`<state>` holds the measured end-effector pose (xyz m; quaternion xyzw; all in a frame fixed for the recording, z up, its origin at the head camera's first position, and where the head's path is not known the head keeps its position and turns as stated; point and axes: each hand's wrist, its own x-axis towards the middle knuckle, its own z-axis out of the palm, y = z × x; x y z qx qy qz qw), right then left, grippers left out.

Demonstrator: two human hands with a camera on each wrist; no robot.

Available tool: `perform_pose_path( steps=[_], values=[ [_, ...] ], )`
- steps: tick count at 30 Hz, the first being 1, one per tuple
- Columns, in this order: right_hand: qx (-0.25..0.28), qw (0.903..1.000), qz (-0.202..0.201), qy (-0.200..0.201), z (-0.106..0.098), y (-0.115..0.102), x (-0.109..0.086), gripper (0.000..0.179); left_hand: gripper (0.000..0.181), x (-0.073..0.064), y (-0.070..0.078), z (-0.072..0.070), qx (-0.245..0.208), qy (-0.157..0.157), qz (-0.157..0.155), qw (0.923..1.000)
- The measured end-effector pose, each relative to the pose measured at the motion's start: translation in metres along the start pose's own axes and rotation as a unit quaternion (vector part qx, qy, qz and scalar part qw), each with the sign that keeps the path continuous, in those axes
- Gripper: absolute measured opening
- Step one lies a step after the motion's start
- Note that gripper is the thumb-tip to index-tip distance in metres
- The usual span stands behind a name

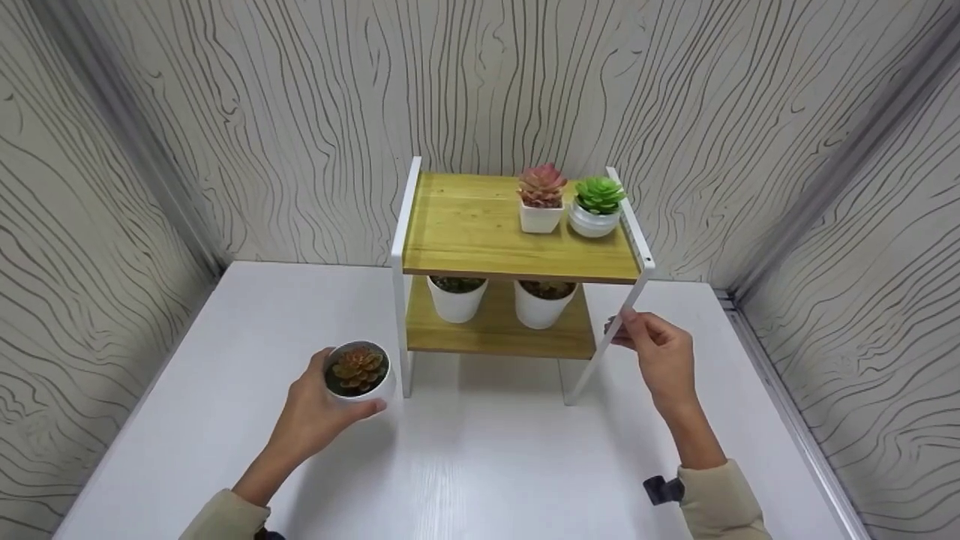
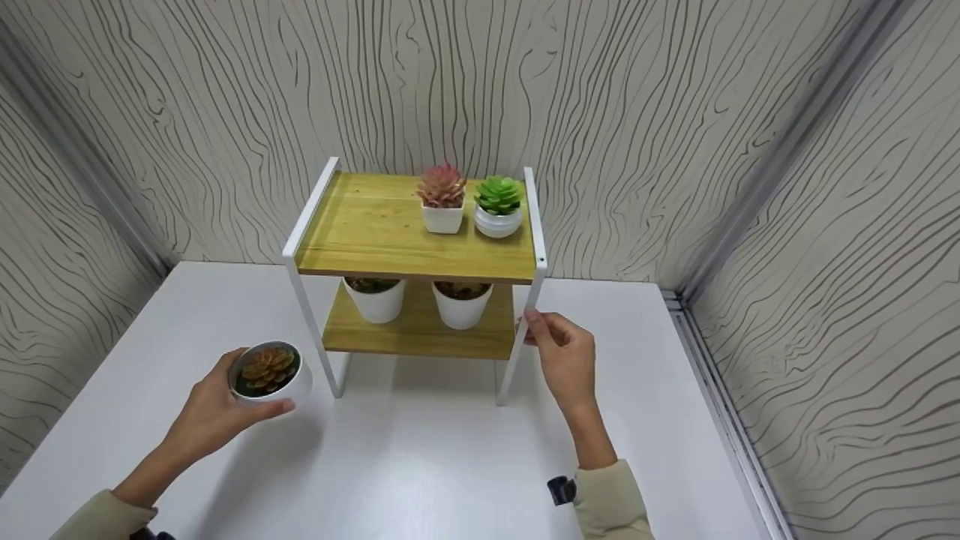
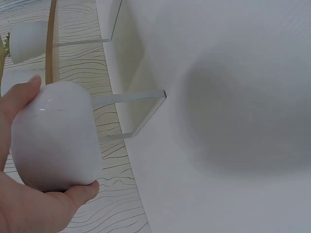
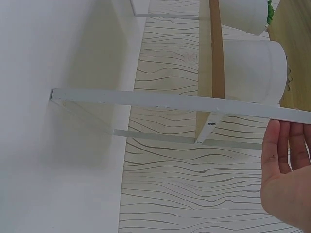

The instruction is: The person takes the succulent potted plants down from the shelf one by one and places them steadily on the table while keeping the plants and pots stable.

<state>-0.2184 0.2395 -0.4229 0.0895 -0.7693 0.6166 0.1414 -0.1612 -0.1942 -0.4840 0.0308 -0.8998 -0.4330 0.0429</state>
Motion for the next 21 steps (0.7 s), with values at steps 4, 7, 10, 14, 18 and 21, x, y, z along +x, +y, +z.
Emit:
perform_pose_path(
  steps=[4,7,10,14,18,21],
  values=[
    [-0.003,1.0,0.003,0.002,0.0,0.0,0.0,0.037,0.109,0.004,-0.006,-0.001,0.002,0.006,0.006,1.0],
    [-0.001,1.0,0.001,0.001,-0.001,0.0,0.0,0.035,0.11,0.008,-0.01,-0.002,0.006,0.011,0.003,0.9999],
    [0.003,1.0,0.0,0.002,0.0,0.0,0.0,0.034,0.114,0.011,-0.014,-0.002,0.009,0.015,-0.003,0.9998],
    [0.006,1.0,-0.003,0.003,0.0,0.001,0.0,0.034,0.116,0.015,-0.017,-0.004,0.003,0.022,-0.006,0.9997],
    [0.008,0.9999,-0.011,0.001,0.001,0.002,0.001,0.037,0.117,0.02,-0.018,-0.005,-0.002,0.033,-0.002,0.9994],
    [0.006,0.9999,-0.011,0.005,0.001,0.002,0.0,0.037,0.117,0.024,-0.018,-0.003,-0.003,0.04,-0.005,0.9992]
  ],
)
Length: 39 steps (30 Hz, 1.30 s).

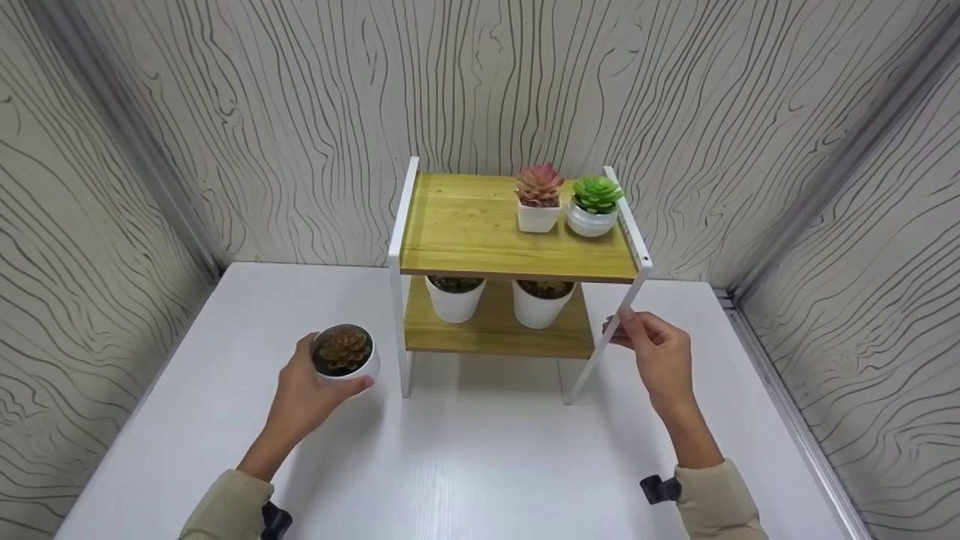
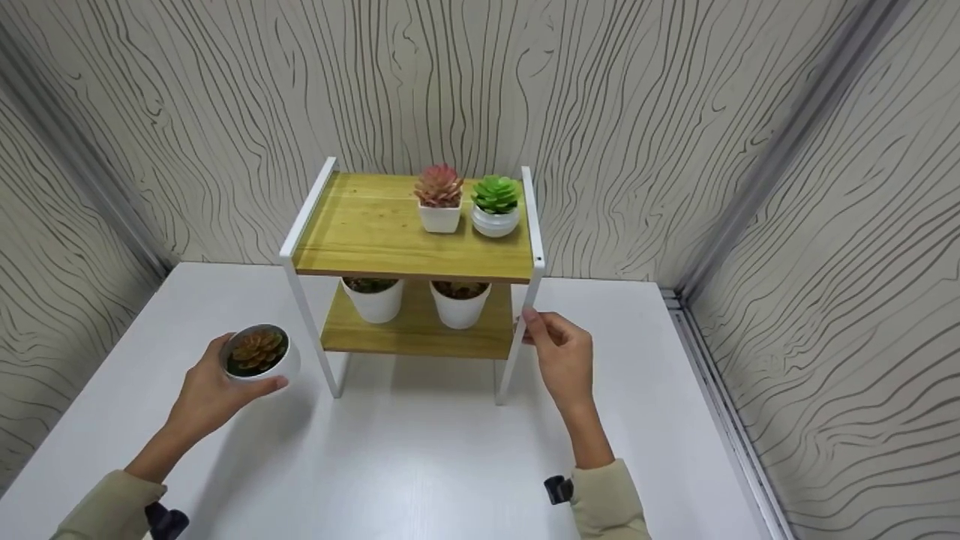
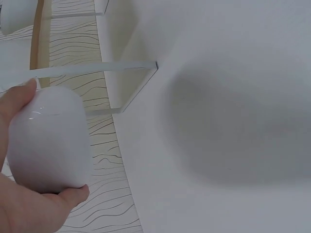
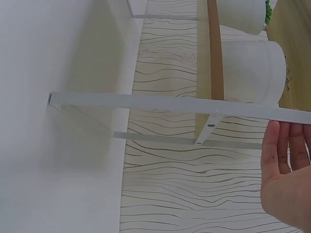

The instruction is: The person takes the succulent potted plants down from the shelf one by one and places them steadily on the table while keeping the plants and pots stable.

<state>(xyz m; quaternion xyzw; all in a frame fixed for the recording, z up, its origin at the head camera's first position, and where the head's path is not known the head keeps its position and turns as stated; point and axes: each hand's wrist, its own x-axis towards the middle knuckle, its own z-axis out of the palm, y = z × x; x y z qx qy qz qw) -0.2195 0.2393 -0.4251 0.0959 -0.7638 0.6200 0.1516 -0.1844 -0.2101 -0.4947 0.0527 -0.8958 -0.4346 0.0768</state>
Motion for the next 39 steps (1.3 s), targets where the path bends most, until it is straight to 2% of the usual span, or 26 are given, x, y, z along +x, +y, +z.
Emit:
perform_pose_path(
  steps=[15,28,35,39],
  values=[
    [0.003,0.9999,0.011,0.008,-0.001,0.0,-0.001,0.037,0.113,0.017,0.001,0.016,-0.02,0.025,-0.008,0.9995],
    [0.003,1.0,0.008,0.002,0.0,0.0,-0.001,0.035,0.11,0.027,-0.011,0.026,-0.022,0.055,-0.007,0.9982],
    [0.011,0.9998,0.017,-0.006,-0.001,-0.001,0.0,0.037,0.11,0.035,-0.02,0.036,-0.05,0.07,-0.044,0.9953],
    [0.009,0.9998,0.016,-0.005,-0.001,-0.002,-0.001,0.038,0.109,0.04,-0.023,0.042,-0.056,0.081,-0.049,0.9939]
  ],
)
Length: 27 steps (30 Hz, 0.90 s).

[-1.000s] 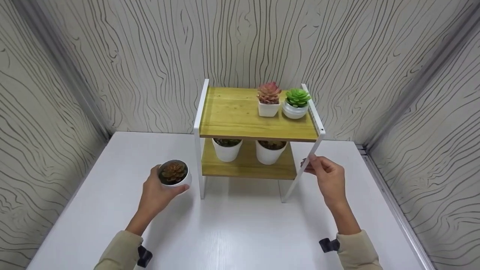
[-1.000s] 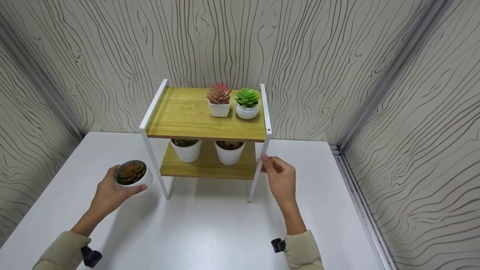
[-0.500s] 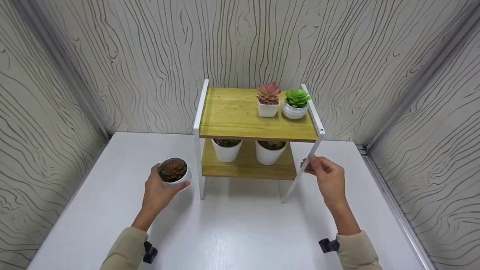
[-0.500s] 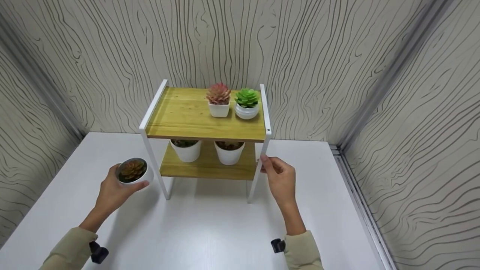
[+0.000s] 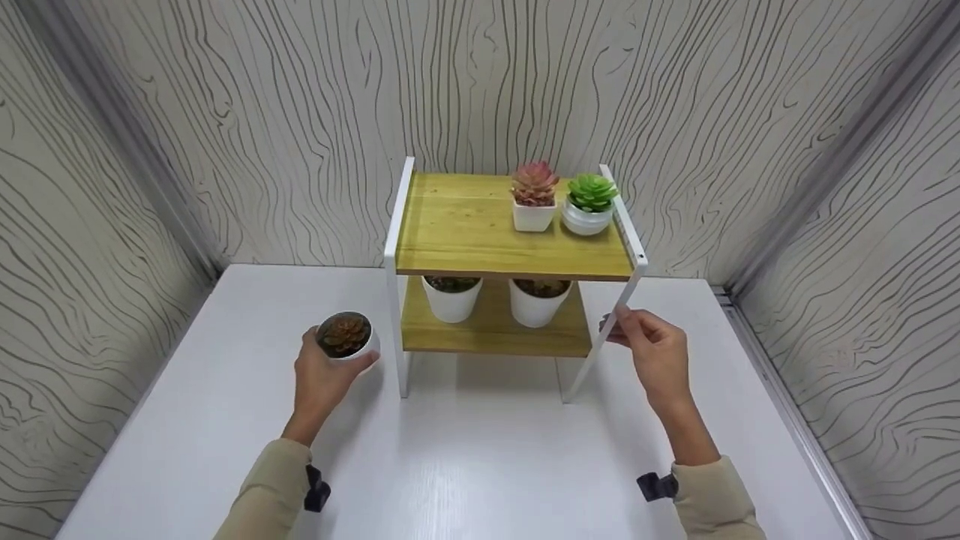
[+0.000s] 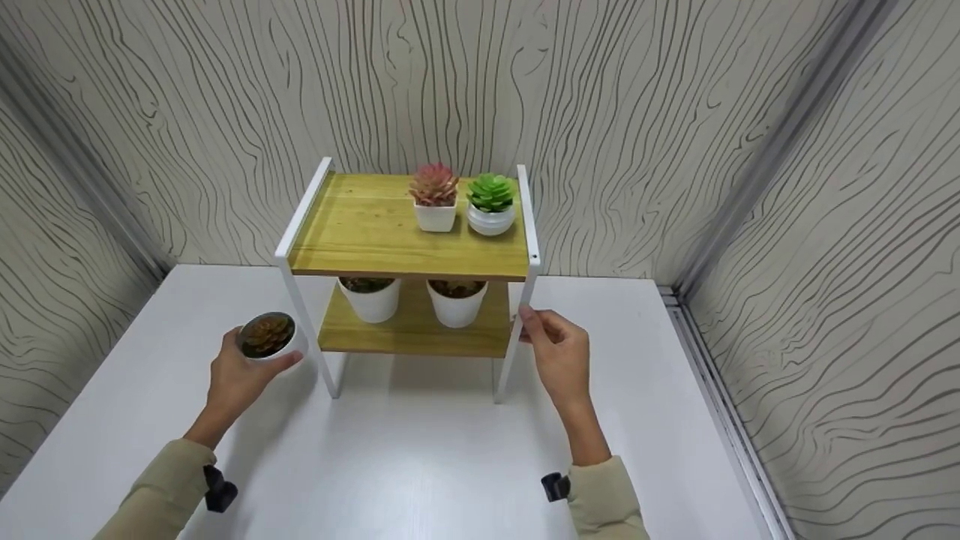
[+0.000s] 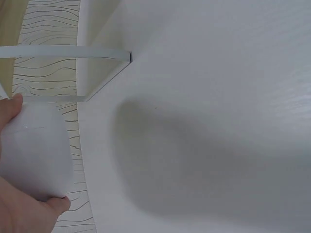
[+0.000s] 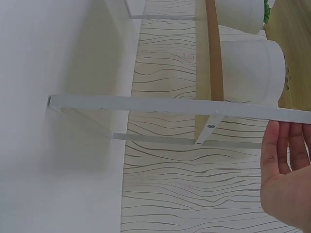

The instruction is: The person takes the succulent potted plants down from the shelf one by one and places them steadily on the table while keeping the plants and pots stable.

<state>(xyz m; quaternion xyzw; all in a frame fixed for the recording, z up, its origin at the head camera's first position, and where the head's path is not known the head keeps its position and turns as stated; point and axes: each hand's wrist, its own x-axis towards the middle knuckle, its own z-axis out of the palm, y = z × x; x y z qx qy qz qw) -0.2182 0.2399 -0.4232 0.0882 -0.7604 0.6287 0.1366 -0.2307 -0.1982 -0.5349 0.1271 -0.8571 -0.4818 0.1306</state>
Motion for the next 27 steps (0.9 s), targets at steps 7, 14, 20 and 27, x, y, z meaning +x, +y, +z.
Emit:
perform_pose_path(
  steps=[7,14,20,27],
  values=[
    [0.004,1.0,-0.006,0.001,-0.002,0.008,0.002,0.038,0.108,0.005,-0.004,0.011,0.004,-0.001,-0.005,1.0],
    [0.001,1.0,-0.005,0.005,-0.005,0.023,0.006,0.032,0.108,0.014,-0.014,0.016,0.017,-0.002,-0.007,0.9998],
    [-0.001,0.9997,-0.021,0.009,-0.004,0.026,0.006,0.033,0.107,0.019,-0.021,0.018,0.023,0.001,0.006,0.9997],
    [-0.001,0.9999,-0.013,0.01,-0.004,0.024,0.005,0.034,0.107,0.022,-0.03,0.02,0.027,-0.012,-0.012,0.9995]
  ],
)
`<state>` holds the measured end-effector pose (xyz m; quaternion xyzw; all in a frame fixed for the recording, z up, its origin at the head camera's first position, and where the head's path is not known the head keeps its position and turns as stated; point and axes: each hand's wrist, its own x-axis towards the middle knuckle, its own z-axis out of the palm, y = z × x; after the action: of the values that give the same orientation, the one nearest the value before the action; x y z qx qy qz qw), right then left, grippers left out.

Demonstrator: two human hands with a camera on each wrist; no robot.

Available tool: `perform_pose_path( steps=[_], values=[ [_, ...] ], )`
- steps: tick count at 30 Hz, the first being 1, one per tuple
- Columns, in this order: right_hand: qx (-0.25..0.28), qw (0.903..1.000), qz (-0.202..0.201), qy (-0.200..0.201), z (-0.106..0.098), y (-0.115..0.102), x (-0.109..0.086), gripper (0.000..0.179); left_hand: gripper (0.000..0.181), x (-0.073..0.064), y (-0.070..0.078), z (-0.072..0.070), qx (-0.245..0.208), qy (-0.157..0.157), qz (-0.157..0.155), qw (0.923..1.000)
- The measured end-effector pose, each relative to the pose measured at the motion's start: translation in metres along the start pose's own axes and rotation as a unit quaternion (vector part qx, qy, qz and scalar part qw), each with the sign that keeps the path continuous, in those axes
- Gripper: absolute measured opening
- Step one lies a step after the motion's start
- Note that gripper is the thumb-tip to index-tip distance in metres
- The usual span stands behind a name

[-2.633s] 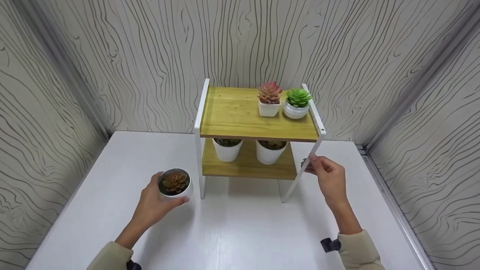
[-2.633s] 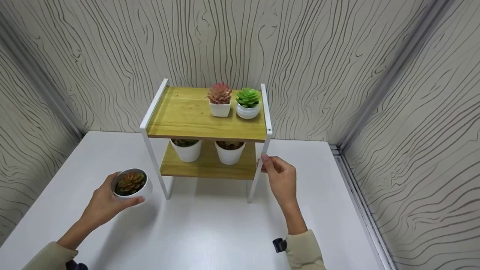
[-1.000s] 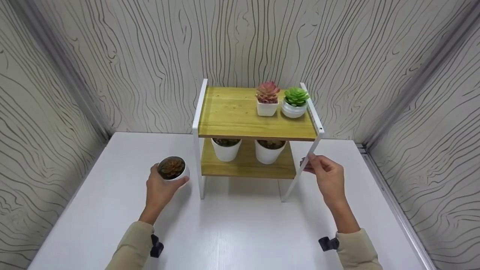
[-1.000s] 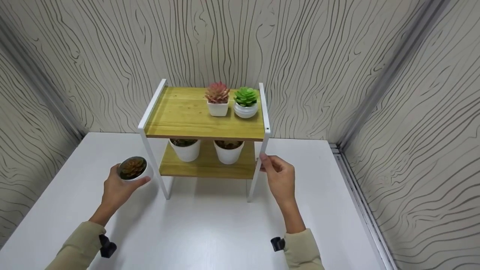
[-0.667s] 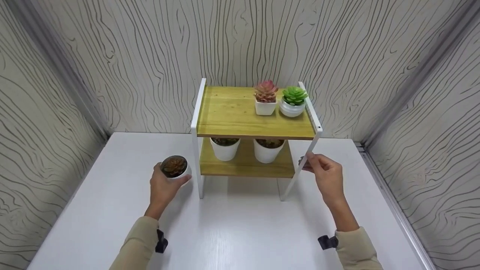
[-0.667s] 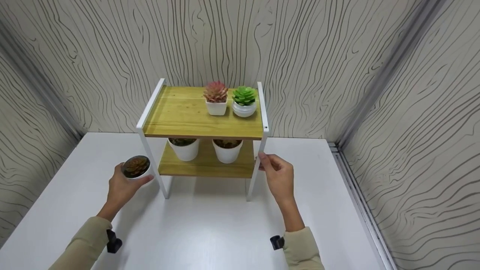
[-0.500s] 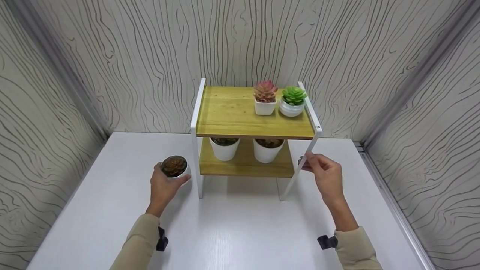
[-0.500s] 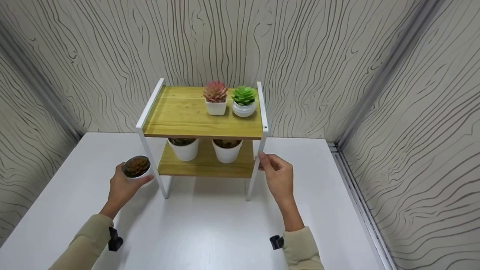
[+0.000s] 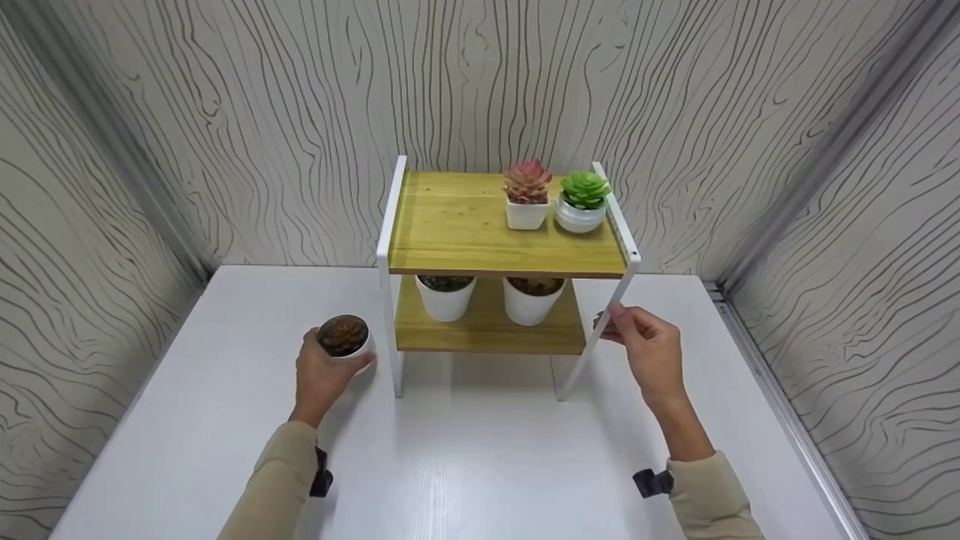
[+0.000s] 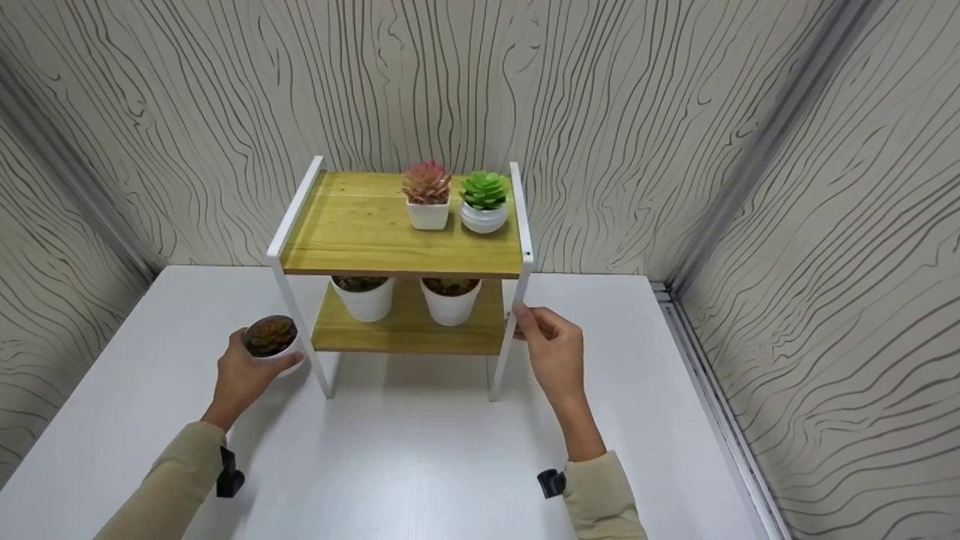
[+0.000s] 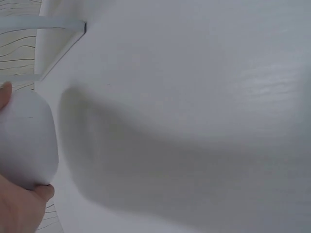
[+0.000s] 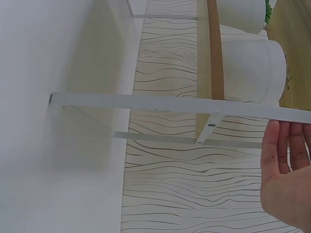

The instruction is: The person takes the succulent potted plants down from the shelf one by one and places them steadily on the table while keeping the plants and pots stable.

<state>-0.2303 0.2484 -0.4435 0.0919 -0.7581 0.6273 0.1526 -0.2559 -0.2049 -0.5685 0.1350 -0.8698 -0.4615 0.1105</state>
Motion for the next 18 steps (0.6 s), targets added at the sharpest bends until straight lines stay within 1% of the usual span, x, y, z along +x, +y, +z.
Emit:
perform_pose_path(
  steps=[5,9,14,18],
  values=[
    [0.0,1.0,0.004,0.002,0.0,-0.001,-0.002,0.031,0.107,0.004,-0.009,0.003,0.01,0.003,0.002,0.9999],
    [-0.004,1.0,0.005,0.0,-0.001,0.0,-0.002,0.032,0.105,0.006,-0.015,0.007,0.006,0.007,-0.001,1.0],
    [-0.002,1.0,0.008,-0.001,-0.001,0.0,-0.001,0.035,0.104,0.006,-0.017,0.011,-0.006,0.007,-0.006,0.9999],
    [0.001,1.0,0.0,-0.002,-0.001,0.001,0.0,0.032,0.104,0.006,-0.017,0.015,-0.008,0.013,-0.002,0.9999]
  ],
)
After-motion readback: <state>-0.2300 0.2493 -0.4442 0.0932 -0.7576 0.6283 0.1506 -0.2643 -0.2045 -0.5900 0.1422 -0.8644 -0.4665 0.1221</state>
